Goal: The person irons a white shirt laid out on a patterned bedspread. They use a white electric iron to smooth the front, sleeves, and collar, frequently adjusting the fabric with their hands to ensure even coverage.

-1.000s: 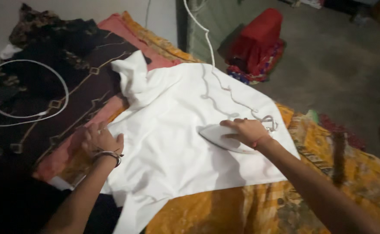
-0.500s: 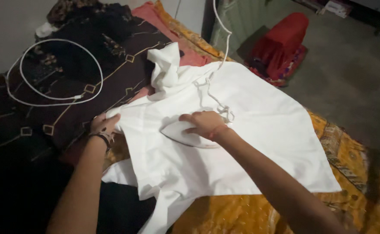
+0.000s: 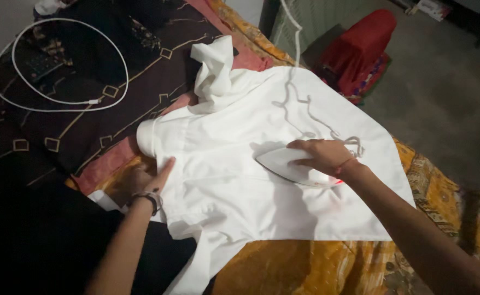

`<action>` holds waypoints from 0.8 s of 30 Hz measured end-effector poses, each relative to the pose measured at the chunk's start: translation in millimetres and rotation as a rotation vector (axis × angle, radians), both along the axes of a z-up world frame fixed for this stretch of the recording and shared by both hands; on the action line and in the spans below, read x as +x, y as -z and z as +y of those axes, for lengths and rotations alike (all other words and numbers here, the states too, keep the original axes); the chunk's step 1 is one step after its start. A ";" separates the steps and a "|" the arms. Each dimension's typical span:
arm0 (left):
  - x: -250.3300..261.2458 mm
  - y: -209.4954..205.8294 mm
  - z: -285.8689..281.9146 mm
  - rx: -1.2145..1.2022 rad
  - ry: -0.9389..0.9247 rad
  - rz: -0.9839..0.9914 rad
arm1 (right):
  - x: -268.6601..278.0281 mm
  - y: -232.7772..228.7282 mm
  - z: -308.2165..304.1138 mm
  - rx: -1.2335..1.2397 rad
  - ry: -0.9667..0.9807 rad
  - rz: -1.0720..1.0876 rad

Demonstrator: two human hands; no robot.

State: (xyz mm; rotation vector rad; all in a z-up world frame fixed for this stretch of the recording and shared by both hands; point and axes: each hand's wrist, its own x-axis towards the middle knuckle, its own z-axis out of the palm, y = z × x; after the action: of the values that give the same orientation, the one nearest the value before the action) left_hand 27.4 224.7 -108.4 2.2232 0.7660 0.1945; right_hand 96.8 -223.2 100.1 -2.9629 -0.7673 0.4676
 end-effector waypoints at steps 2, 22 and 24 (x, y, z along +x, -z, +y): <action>-9.0 9.5 -1.8 -0.050 0.132 0.107 | -1.5 1.3 4.2 0.009 -0.034 -0.008; -5.5 10.9 2.0 0.337 0.148 0.137 | -35.8 3.9 151.5 0.179 -0.360 0.101; -8.3 7.3 -1.3 0.344 0.140 0.161 | -45.7 5.9 119.3 0.084 -0.281 0.130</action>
State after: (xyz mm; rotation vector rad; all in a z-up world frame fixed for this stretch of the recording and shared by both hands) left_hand 19.1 223.4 -115.7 2.6341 0.6995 0.0831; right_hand 51.1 -103.9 94.2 -2.7254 -1.1613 0.6184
